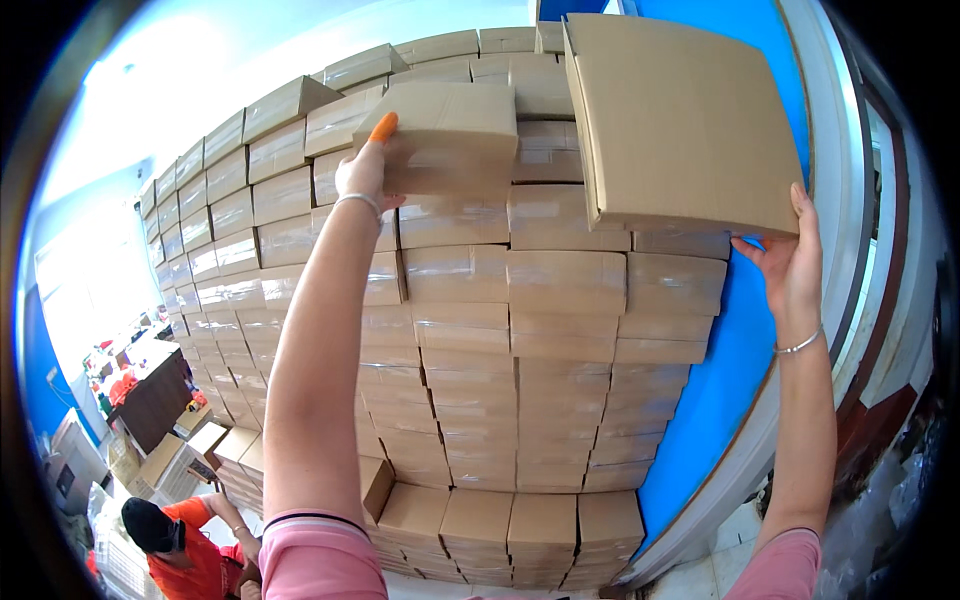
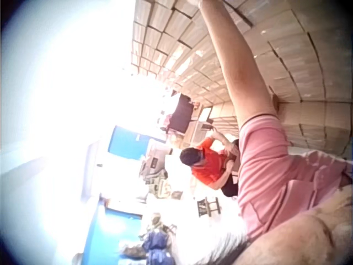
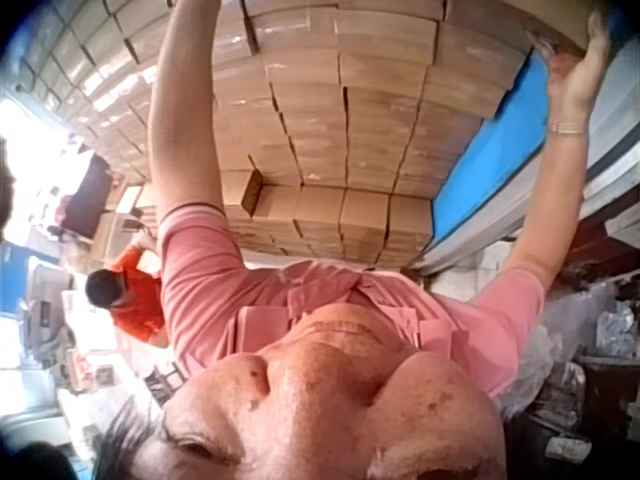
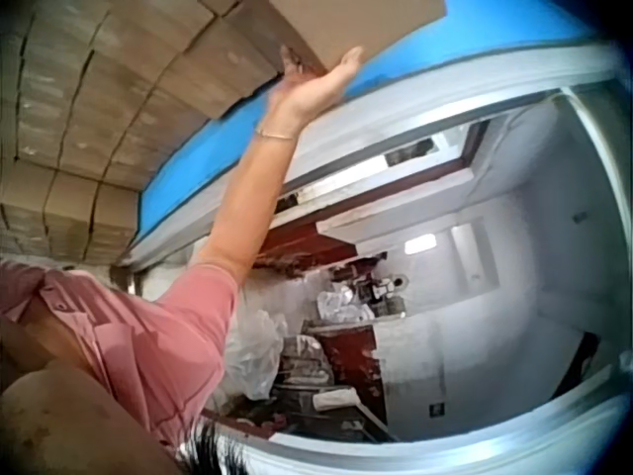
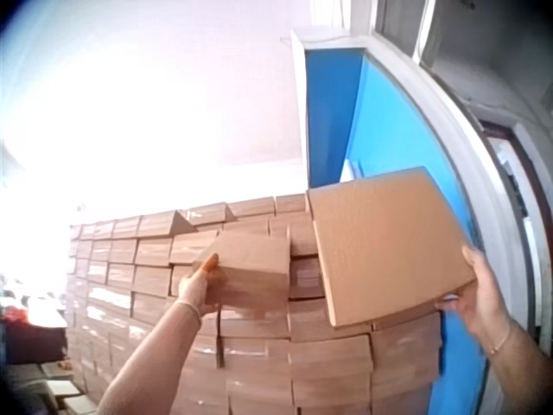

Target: The person folds flat cardboard pieces into boxes and seals them with a handheld tape dispenser. They then place the finished boxes onto a large stack against the wall.

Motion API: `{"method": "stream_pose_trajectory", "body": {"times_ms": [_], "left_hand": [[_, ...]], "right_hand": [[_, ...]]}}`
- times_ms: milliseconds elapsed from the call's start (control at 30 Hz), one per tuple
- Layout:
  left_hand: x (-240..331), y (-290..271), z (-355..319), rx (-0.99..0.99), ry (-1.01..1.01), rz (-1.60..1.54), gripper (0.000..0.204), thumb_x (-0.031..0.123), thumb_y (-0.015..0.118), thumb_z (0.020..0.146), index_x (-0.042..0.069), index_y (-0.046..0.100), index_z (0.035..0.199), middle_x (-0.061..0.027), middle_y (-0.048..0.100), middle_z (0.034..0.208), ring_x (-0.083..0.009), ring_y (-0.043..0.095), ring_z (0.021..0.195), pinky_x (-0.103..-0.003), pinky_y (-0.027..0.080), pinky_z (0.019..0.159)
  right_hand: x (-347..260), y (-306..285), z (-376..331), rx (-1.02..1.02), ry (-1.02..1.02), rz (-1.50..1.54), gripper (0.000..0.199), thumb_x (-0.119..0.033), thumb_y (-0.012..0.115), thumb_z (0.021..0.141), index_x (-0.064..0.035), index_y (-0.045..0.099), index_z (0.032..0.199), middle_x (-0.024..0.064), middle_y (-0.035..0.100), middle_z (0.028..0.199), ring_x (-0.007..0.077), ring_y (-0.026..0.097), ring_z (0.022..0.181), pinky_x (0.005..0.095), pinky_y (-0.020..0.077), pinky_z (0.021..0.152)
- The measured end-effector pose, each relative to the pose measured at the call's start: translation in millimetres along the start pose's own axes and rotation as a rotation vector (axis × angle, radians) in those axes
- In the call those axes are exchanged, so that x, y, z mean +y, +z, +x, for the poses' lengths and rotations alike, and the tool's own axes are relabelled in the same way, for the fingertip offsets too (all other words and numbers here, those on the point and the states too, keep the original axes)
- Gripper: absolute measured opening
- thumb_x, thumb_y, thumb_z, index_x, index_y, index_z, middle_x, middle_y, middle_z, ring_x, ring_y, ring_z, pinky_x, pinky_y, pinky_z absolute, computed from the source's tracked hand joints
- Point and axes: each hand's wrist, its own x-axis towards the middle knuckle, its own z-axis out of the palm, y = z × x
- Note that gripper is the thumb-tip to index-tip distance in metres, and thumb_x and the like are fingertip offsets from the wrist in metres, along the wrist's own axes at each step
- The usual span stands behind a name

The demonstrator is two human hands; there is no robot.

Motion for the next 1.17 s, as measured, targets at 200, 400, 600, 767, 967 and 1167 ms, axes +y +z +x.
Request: {"method": "stream_pose_trajectory", "body": {"times_ms": [200, 400, 600, 767, 967, 1167], "left_hand": [[-39.6, 3.6, -23.8, 0.066, 0.018, -0.003, 0.057, 0.039, 0.065, 0.078, 0.007, 0.042, 0.120, -0.0117, 0.050, 0.111, -0.0282, 0.055, 0.079, -0.046, 0.050, 0.067], [-26.8, -20.3, 14.4, -0.167, -0.066, -0.085, 0.062, 0.051, 0.071, 0.072, 0.014, 0.048, 0.115, -0.0093, 0.048, 0.116, -0.0267, 0.053, 0.090, -0.045, 0.049, 0.068], [8.5, -13.1, -1.2, -0.246, -0.084, 0.023, 0.070, 0.056, 0.068, 0.072, 0.020, 0.039, 0.125, -0.0104, 0.041, 0.122, -0.0278, 0.051, 0.089, -0.045, 0.049, 0.068], [-0.3, -9.4, -9.1, -0.216, -0.145, 0.050, 0.065, 0.056, 0.067, 0.073, 0.021, 0.042, 0.121, -0.0111, 0.042, 0.118, -0.0273, 0.050, 0.085, -0.041, 0.049, 0.064], [-10.8, -16.0, -5.3, -0.307, -0.131, -0.021, 0.065, 0.056, 0.070, 0.071, 0.019, 0.045, 0.118, -0.0092, 0.041, 0.120, -0.0262, 0.049, 0.085, -0.037, 0.047, 0.056], [-19.1, 1.4, 1.5, -0.071, -0.117, 0.016, 0.060, 0.049, 0.069, 0.072, 0.016, 0.052, 0.119, -0.0048, 0.049, 0.114, -0.0260, 0.053, 0.083, -0.055, 0.049, 0.079]], "right_hand": [[4.7, -20.3, 0.2, -0.041, 0.034, -0.005, 0.071, -0.061, 0.051, 0.080, -0.0050, 0.045, 0.123, 0.0162, 0.053, 0.111, 0.0233, 0.053, 0.101, 0.0367, 0.0479, 0.078], [6.3, -11.2, -0.2, -0.034, 0.028, 0.042, 0.068, -0.059, 0.050, 0.083, -0.0048, 0.047, 0.124, 0.0133, 0.054, 0.110, 0.0228, 0.054, 0.098, 0.0374, 0.0472, 0.080], [16.4, -8.7, -1.3, -0.009, 0.053, 0.062, 0.069, -0.058, 0.050, 0.083, -0.0042, 0.047, 0.125, 0.0137, 0.055, 0.106, 0.0222, 0.054, 0.094, 0.0392, 0.0467, 0.081], [24.3, -17.7, -4.2, -0.012, 0.079, 0.035, 0.070, -0.058, 0.051, 0.082, -0.0033, 0.046, 0.126, 0.0158, 0.056, 0.107, 0.0228, 0.055, 0.091, 0.0406, 0.0467, 0.081], [29.3, -11.3, 0.2, -0.005, 0.038, 0.038, 0.070, -0.059, 0.052, 0.081, -0.0049, 0.046, 0.126, 0.0164, 0.052, 0.117, 0.0254, 0.052, 0.106, 0.0418, 0.0471, 0.084], [-9.6, 67.1, 62.1, -0.180, 0.210, 0.397, 0.062, -0.051, 0.057, 0.083, -0.0116, 0.043, 0.129, 0.0122, 0.049, 0.125, 0.0270, 0.048, 0.115, 0.0529, 0.0400, 0.094]]}}
